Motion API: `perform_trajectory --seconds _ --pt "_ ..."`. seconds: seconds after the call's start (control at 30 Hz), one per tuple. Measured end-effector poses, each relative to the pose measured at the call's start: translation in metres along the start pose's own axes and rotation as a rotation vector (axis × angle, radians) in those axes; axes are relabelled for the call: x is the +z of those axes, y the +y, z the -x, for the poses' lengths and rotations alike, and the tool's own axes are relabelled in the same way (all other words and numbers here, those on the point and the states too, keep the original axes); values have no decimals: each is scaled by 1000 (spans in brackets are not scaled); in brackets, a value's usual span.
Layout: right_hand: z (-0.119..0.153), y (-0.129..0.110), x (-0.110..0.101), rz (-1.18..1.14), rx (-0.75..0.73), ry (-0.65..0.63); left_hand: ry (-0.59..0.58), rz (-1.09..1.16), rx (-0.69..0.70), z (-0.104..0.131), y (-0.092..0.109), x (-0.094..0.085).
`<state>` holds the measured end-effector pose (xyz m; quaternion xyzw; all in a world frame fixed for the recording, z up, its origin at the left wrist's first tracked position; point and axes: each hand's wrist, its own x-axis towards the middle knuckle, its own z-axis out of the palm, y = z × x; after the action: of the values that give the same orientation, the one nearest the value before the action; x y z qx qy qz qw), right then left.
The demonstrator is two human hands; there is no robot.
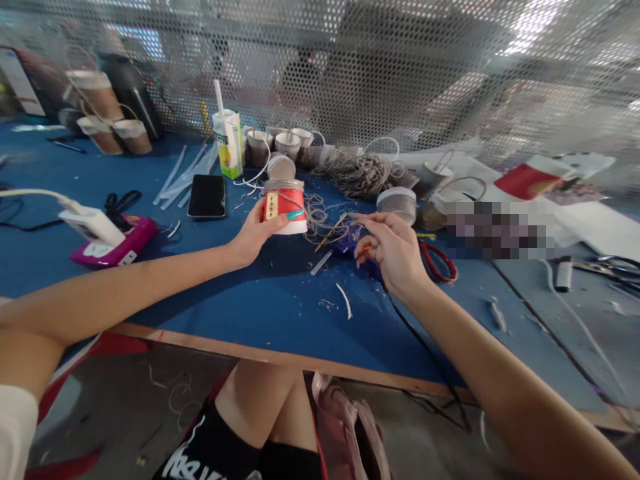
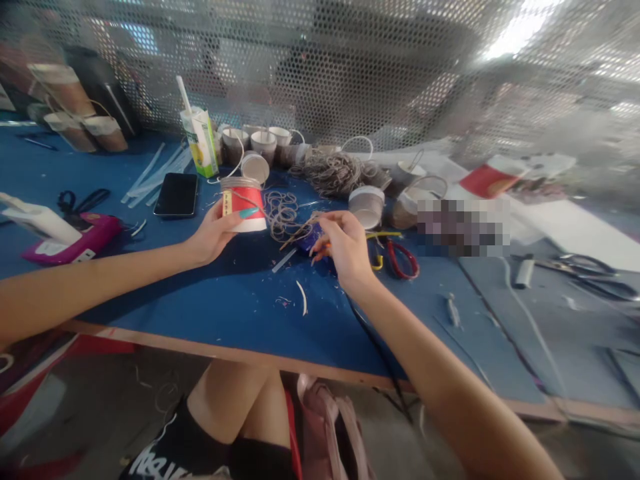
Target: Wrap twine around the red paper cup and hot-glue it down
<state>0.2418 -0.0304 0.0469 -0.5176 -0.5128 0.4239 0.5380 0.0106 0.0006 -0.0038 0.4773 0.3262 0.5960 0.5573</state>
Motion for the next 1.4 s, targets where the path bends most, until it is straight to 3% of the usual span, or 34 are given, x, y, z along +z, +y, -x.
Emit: perform_trajectory --seconds 0.07,0.13,0.23,0.33,0.47,0.77,1.13,1.2,1.4 --pt "1 2 0 19 -66 78 -14 -38 -49 1 0 0" --pt "5 0 -1 -31 -181 49 -17 -91 -77 1 0 -1" --pt "15 -3 -1 -147 -295 -247 -20 -147 -82 0 -2 -2" --pt "25 -2 3 -183 -242 -597 -42 -155 -100 1 -2 -3" --pt "28 5 8 -184 -173 -788 -109 -166 -93 3 1 -3" --pt "25 2 8 -206 -136 -744 -190 -164 -71 5 2 -3" --pt "12 10 3 -338 -193 -370 -134 -156 -84 3 1 -2" --pt "15 8 4 -311 -208 -388 -141 -187 -80 4 2 -1" --pt "26 5 11 -201 -158 -675 -215 -270 -45 7 3 1"
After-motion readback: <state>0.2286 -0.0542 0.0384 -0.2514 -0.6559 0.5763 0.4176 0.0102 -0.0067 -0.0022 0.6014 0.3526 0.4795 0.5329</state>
